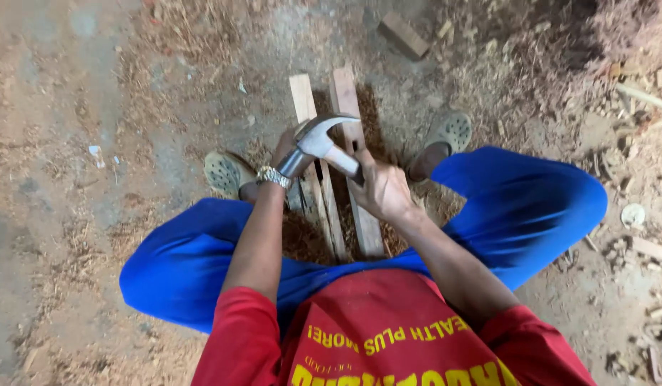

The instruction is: Carving a rectangular slot into a piece of wood using a chisel and a hammer.

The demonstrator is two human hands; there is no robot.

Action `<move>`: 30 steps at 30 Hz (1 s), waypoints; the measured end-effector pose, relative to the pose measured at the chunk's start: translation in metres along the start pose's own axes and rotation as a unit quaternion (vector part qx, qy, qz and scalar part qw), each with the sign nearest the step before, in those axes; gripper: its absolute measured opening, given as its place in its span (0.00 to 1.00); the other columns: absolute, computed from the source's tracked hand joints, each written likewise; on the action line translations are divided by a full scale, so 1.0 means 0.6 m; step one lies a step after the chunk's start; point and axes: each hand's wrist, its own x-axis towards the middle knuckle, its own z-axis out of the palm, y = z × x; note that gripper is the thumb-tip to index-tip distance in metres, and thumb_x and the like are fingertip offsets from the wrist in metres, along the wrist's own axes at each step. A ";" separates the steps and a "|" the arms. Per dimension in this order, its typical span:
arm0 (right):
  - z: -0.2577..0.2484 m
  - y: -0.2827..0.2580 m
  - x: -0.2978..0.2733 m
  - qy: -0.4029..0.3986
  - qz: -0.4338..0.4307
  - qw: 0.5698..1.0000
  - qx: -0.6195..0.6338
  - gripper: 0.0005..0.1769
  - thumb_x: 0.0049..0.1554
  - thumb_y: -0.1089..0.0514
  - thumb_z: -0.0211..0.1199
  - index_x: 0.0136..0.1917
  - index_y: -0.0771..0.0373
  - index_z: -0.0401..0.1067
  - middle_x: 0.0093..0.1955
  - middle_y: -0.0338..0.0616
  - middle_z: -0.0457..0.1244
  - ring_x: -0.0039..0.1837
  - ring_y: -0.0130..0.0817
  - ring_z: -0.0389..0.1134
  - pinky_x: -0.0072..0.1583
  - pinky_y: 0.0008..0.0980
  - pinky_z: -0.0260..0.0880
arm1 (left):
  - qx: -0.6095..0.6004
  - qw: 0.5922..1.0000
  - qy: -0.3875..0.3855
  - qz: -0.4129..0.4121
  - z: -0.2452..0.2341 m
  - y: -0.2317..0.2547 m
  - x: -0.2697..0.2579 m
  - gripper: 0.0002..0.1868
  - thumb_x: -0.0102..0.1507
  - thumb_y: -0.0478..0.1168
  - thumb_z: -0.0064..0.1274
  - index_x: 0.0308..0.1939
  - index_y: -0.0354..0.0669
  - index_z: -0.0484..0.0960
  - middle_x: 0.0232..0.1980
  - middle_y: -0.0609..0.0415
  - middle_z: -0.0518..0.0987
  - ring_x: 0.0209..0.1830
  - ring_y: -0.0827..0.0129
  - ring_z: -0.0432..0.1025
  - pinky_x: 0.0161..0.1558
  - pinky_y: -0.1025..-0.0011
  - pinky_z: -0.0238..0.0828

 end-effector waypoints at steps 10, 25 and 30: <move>-0.033 -0.032 -0.016 0.051 -0.073 0.995 0.034 0.29 0.51 0.54 0.68 0.63 0.64 0.65 0.39 0.61 0.69 0.42 0.58 0.73 0.45 0.53 0.74 | -0.189 0.982 -0.004 0.008 0.004 -0.038 0.012 0.21 0.61 0.43 0.68 0.55 0.42 0.83 0.51 0.50 0.85 0.51 0.65 0.80 0.55 0.64 0.80; -0.010 -0.021 0.013 0.018 0.009 0.998 0.058 0.25 0.56 0.51 0.64 0.63 0.64 0.64 0.40 0.64 0.69 0.43 0.63 0.72 0.47 0.57 0.74 | 0.013 0.999 0.019 0.033 0.000 -0.047 0.007 0.29 0.57 0.42 0.69 0.60 0.40 0.78 0.55 0.45 0.84 0.55 0.56 0.78 0.55 0.62 0.76; -0.050 -0.040 0.018 0.001 -0.012 0.999 -0.040 0.38 0.48 0.55 0.67 0.69 0.66 0.59 0.36 0.67 0.67 0.39 0.64 0.72 0.43 0.58 0.73 | 0.016 0.999 0.031 0.011 0.019 -0.118 0.014 0.30 0.57 0.41 0.70 0.61 0.40 0.77 0.55 0.49 0.83 0.55 0.62 0.78 0.55 0.62 0.76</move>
